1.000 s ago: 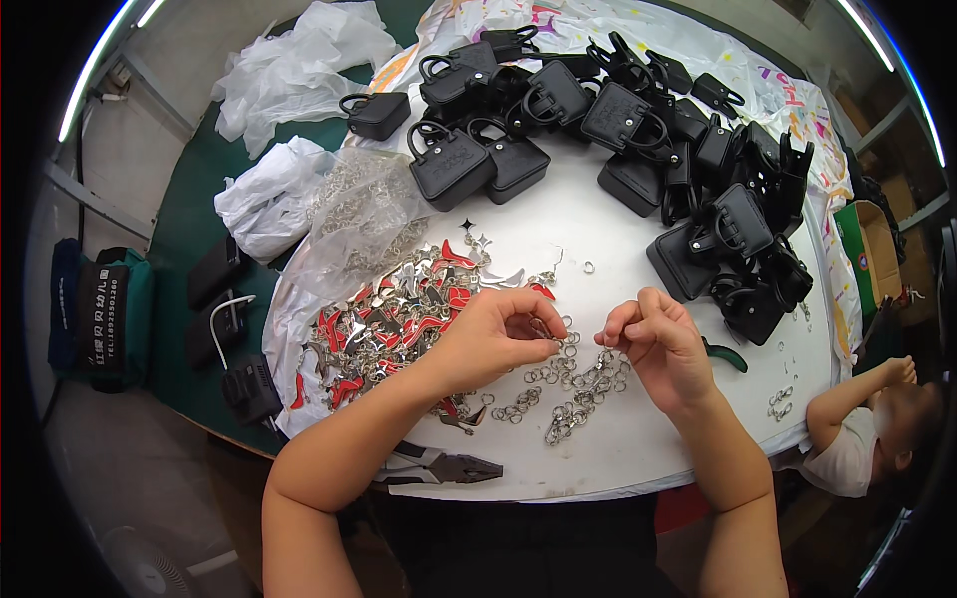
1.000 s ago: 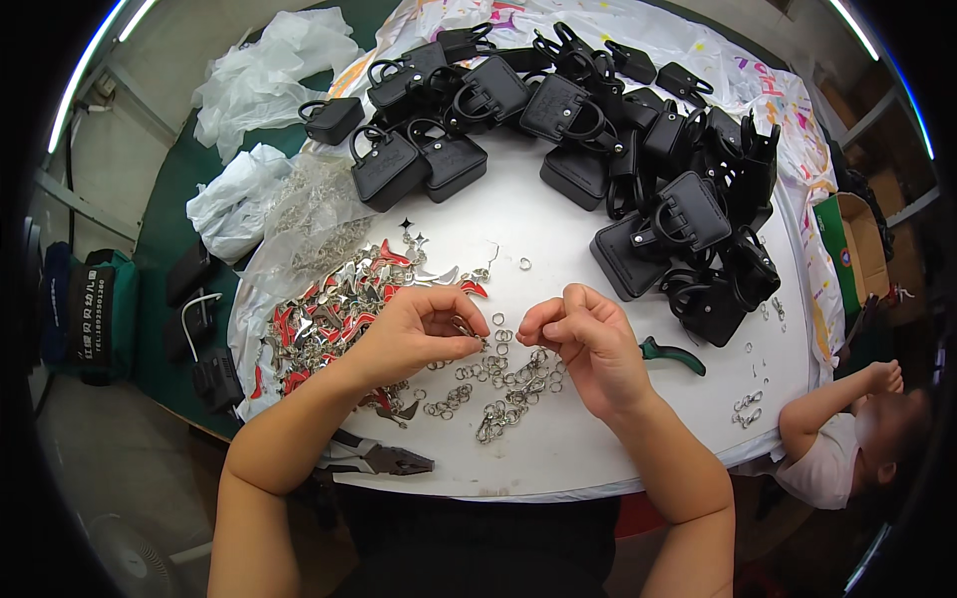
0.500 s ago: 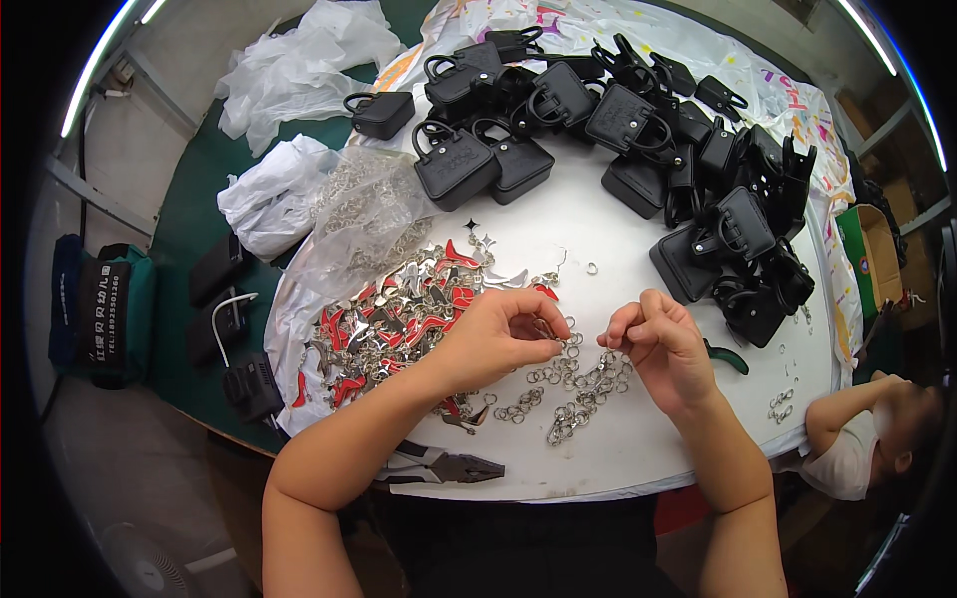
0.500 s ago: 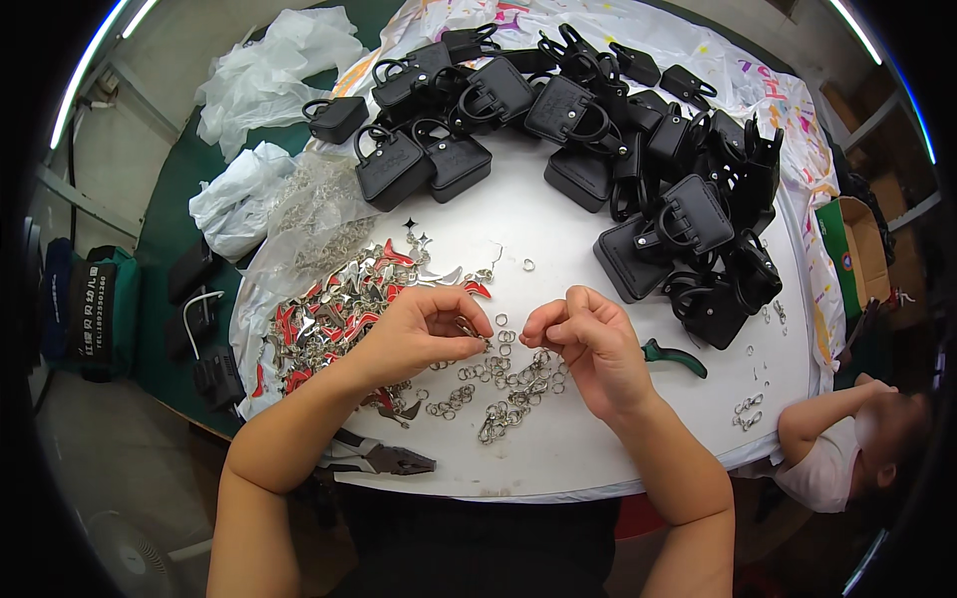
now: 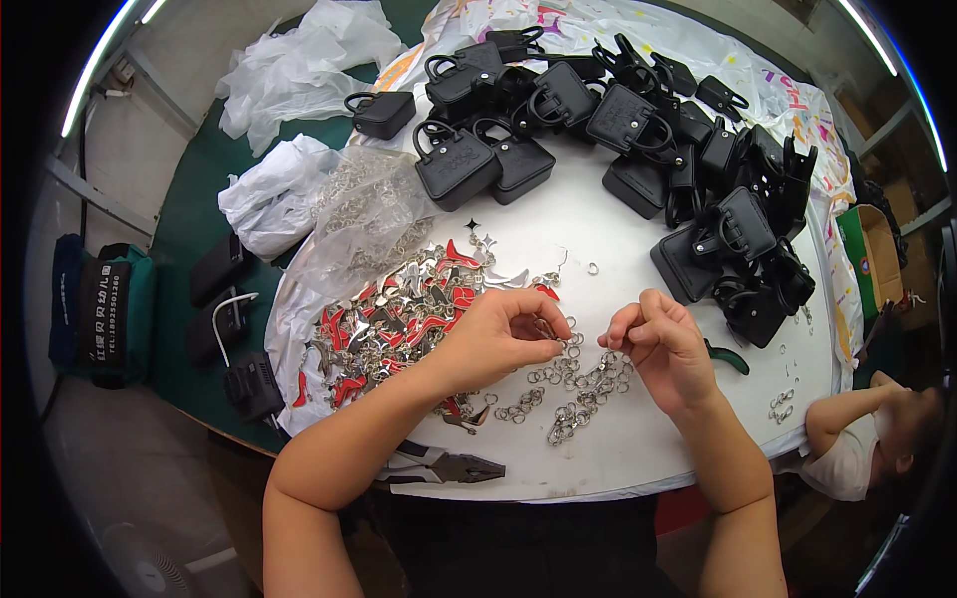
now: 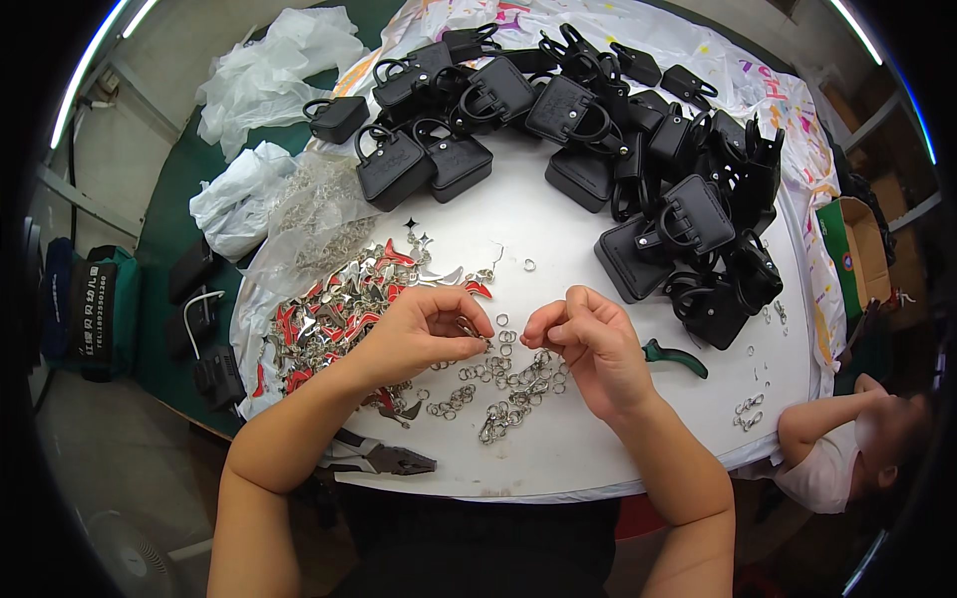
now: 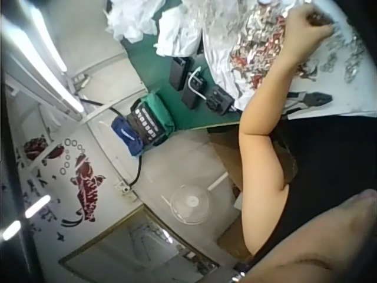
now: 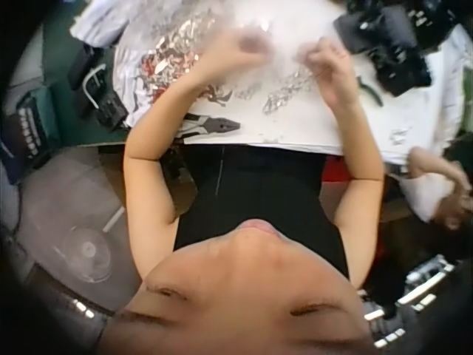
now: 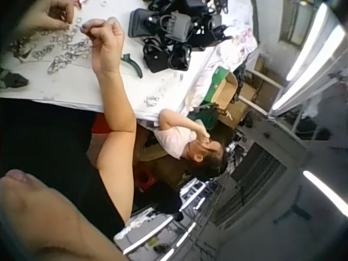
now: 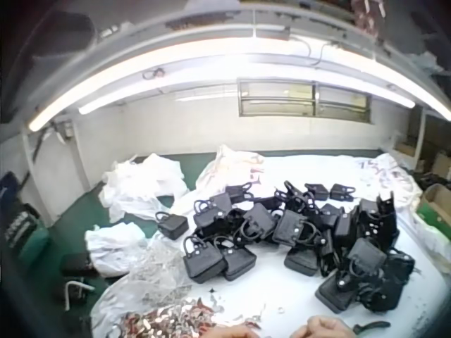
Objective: The person attaches metal components and rings to black lock housings by hand and using pliers, then secures the assembly.
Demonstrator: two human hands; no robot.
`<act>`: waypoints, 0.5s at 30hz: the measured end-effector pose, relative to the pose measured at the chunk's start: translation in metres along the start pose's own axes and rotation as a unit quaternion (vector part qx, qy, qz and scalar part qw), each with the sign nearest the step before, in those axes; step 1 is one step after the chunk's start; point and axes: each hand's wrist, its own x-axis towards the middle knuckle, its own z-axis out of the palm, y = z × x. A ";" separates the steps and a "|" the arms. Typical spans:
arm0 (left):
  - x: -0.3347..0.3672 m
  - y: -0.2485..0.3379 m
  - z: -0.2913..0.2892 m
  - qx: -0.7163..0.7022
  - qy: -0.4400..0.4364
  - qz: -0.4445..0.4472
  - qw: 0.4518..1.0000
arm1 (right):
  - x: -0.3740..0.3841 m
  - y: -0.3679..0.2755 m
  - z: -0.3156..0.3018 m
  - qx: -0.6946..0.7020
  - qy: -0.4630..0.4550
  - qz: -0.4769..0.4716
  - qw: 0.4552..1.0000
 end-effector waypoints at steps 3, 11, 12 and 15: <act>0.000 -0.001 0.000 -0.002 -0.001 0.000 1.000 | 0.000 0.000 0.000 -0.004 0.001 0.000 1.000; 0.000 -0.001 -0.001 -0.002 -0.003 0.002 1.000 | -0.001 -0.002 0.007 -0.015 0.011 0.000 1.000; 0.000 -0.001 0.000 -0.002 -0.004 0.006 1.000 | -0.001 -0.003 0.006 -0.026 0.003 0.008 1.000; 0.000 -0.001 0.000 -0.003 -0.004 0.010 1.000 | -0.001 -0.003 0.005 -0.038 -0.004 0.016 0.999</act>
